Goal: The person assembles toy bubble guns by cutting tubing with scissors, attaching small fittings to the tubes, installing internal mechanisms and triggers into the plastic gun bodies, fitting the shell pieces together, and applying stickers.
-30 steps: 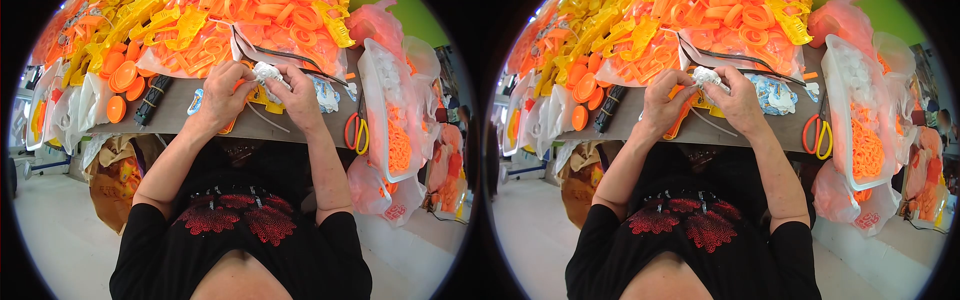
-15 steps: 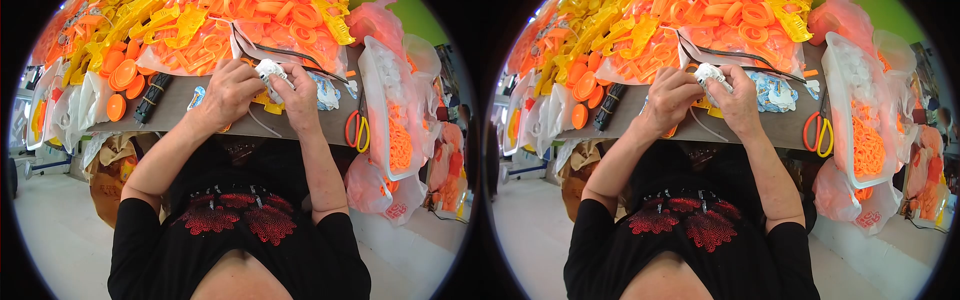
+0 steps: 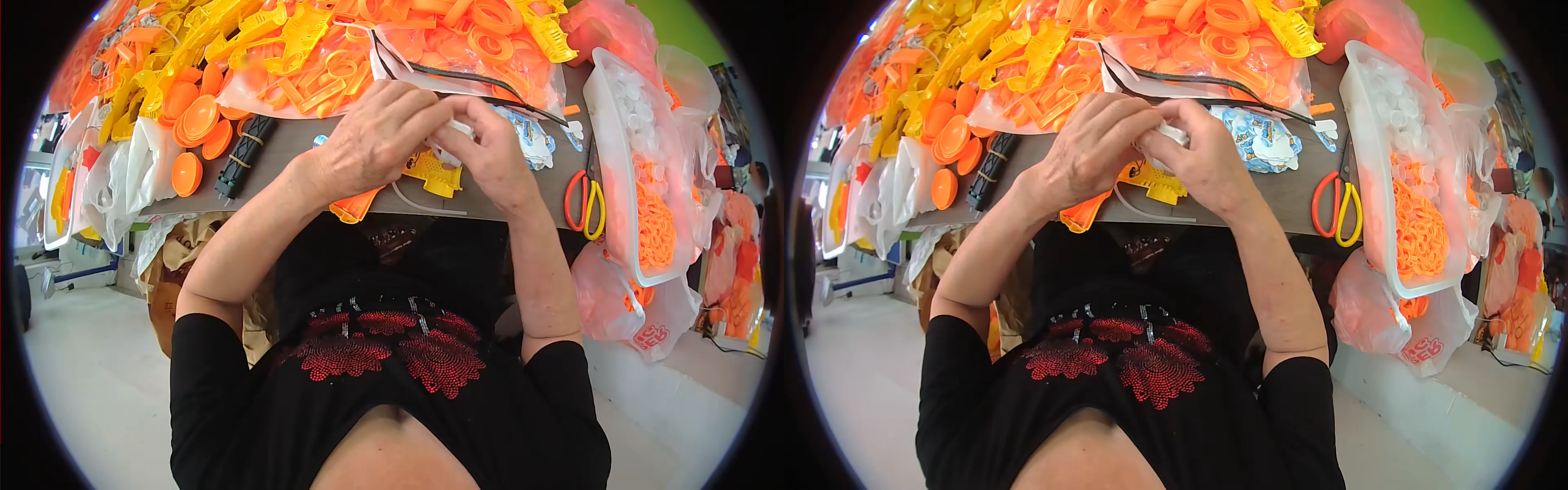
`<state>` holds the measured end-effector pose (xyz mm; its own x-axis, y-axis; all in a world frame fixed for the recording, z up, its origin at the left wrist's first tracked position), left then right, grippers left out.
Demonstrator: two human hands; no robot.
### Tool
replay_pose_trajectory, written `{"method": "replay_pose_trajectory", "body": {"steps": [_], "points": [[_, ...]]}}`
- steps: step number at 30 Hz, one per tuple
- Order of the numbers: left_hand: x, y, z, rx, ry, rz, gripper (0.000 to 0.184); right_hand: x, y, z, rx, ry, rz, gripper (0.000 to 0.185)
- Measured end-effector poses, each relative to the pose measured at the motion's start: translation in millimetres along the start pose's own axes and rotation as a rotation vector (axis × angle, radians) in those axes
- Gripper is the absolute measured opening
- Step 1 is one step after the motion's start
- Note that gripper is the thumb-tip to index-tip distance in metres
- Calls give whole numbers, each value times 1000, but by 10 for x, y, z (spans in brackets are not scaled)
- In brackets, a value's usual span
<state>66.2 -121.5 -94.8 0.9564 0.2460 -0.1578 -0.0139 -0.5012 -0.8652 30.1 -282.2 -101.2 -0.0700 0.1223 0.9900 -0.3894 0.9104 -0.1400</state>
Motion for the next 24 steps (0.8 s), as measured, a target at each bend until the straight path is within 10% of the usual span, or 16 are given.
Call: {"method": "replay_pose_trajectory", "body": {"steps": [2, 8, 24], "points": [[4, -12, 37, -14, -20, 14, 48, 38, -55, 95, 10, 14, -123, 40], [5, 57, 138, -121, -116, 148, 54, -147, -77, 428, 90, -130, 895, 89], [81, -152, -48, 101, -8, 1, 38, 25, -90, 135, 122, -121, 497, 74]]}}
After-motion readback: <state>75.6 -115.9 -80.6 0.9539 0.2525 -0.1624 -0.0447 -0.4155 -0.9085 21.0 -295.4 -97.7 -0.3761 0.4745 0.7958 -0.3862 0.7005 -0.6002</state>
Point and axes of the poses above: each hand's wrist, its own z-axis away from the middle knuckle, its own y-axis out of the palm, x = y × z, the point moved 2 cm from there along -z, towards the middle knuckle, and after that the axes turned 14 degrees about x, right-handed, at the moved point
